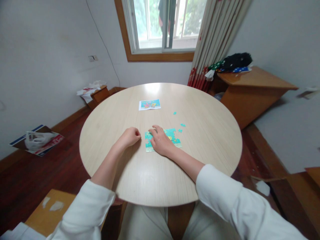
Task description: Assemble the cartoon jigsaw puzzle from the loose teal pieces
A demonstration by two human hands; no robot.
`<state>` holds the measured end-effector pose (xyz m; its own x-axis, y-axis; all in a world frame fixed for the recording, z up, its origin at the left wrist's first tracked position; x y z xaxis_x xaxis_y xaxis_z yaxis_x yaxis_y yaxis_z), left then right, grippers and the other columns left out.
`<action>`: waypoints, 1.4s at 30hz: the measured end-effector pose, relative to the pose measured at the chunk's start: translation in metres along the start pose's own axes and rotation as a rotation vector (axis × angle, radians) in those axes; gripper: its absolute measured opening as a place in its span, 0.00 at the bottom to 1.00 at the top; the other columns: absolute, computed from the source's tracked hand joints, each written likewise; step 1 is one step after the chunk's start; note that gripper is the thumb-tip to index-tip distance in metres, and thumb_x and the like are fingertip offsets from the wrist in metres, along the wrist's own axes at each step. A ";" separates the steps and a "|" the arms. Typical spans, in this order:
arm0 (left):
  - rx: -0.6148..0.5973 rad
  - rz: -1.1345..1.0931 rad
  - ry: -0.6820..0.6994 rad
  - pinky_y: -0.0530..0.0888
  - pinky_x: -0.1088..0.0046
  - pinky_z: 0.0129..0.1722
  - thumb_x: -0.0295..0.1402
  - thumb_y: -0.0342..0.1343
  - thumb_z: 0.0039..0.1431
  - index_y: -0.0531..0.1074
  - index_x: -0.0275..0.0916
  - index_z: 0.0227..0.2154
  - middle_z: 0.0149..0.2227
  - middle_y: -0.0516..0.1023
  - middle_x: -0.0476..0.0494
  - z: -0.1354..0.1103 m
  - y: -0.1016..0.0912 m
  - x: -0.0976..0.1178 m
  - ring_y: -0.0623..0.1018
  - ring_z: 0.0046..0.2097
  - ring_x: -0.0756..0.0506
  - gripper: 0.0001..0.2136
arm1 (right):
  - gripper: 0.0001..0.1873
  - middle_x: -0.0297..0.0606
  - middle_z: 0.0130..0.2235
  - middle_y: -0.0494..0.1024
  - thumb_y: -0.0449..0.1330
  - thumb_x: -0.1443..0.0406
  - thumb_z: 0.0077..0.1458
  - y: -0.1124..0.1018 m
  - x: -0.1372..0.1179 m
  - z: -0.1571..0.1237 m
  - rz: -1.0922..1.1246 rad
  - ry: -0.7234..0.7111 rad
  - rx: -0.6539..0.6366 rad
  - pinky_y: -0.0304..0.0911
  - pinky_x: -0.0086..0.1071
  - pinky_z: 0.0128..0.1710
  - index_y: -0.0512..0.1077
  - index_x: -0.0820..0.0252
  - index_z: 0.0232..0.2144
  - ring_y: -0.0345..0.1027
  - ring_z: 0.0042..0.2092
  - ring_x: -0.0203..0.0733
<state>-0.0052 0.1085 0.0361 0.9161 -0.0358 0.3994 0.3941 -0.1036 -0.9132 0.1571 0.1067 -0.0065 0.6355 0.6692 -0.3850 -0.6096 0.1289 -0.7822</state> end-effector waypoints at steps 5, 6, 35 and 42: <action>-0.058 -0.287 -0.117 0.64 0.75 0.24 0.25 0.51 0.46 0.73 0.31 0.19 0.15 0.70 0.43 0.012 0.005 0.002 0.71 0.21 0.49 0.07 | 0.18 0.54 0.52 0.62 0.50 0.73 0.51 0.002 0.013 0.011 0.002 0.012 0.025 0.57 0.47 0.54 0.65 0.66 0.46 0.56 0.55 0.49; -0.081 -0.372 -0.152 0.63 0.76 0.22 0.25 0.51 0.46 0.72 0.32 0.17 0.13 0.68 0.45 0.013 0.007 0.001 0.69 0.19 0.50 0.07 | 0.18 0.54 0.52 0.63 0.50 0.73 0.52 0.002 0.015 0.013 0.002 0.016 0.031 0.58 0.47 0.54 0.65 0.66 0.46 0.57 0.55 0.49; -0.350 -1.408 -0.516 0.58 0.85 0.12 0.21 0.43 0.52 0.69 0.28 0.33 0.12 0.65 0.51 0.001 0.008 0.004 0.62 0.12 0.57 0.10 | 0.13 0.45 0.40 0.75 0.53 0.73 0.51 0.001 0.015 0.015 -0.110 -0.043 -0.012 0.58 0.44 0.47 0.77 0.61 0.35 0.65 0.44 0.45; -0.328 -1.512 -0.547 0.59 0.86 0.11 0.21 0.42 0.52 0.68 0.25 0.38 0.11 0.64 0.52 0.002 0.010 0.003 0.60 0.12 0.57 0.14 | 0.13 0.45 0.40 0.75 0.53 0.73 0.52 0.000 0.012 0.016 -0.152 -0.044 -0.039 0.55 0.43 0.47 0.76 0.62 0.35 0.65 0.44 0.44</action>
<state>0.0012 0.1094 0.0280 -0.3196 0.6154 0.7205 0.9362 0.0878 0.3402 0.1574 0.1266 -0.0036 0.6973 0.6755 -0.2396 -0.4887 0.2035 -0.8484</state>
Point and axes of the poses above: each hand's wrist, its own z-axis towards the middle knuckle, its own y-axis out of the palm, x = y × z, the point moved 2 cm from there along z, towards the middle knuckle
